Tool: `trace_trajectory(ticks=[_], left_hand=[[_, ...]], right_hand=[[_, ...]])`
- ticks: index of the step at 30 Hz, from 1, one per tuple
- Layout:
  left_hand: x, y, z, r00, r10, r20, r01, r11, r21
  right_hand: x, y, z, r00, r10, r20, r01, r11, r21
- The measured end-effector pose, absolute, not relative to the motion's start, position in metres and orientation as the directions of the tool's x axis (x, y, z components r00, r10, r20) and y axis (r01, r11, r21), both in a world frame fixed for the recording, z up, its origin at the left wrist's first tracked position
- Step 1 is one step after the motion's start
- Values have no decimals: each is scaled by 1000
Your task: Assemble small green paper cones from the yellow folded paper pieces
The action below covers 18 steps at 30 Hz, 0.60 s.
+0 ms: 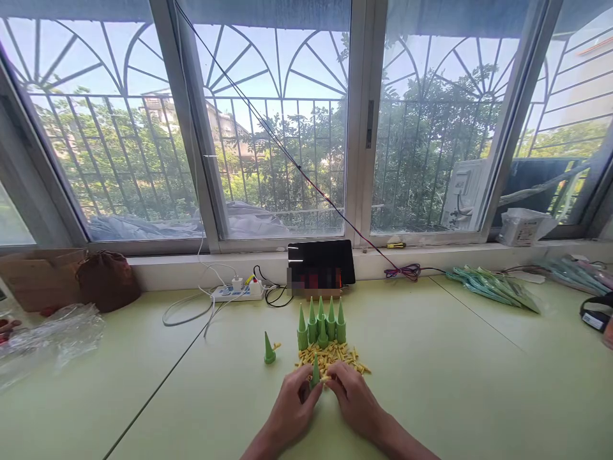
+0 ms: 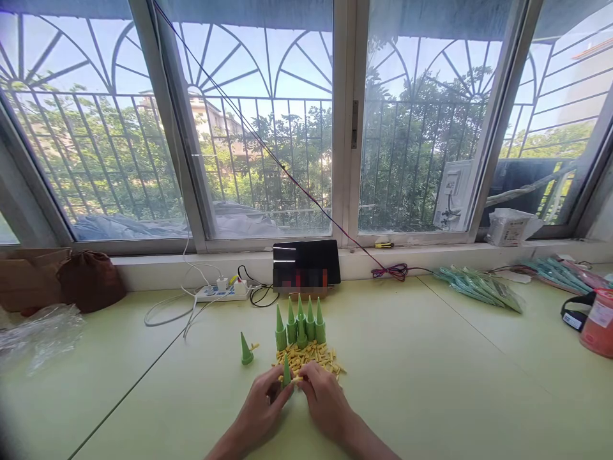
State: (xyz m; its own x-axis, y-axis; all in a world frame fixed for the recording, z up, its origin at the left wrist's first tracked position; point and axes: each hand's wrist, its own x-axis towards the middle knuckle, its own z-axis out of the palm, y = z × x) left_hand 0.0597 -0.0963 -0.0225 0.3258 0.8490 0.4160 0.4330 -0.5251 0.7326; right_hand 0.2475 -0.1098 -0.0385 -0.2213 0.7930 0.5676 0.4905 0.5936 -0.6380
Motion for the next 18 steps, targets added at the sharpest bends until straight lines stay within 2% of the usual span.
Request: trace_trajectory(ticks=[7, 18], left_hand=[[60, -98, -19, 301, 843, 446, 389, -536, 749], [59, -98, -21, 338, 825, 453, 463, -565, 683]], right_hand=[[248, -109, -39, -227, 817, 530, 492, 566, -662], [249, -110, -37, -218, 834, 507, 497, 542, -678]])
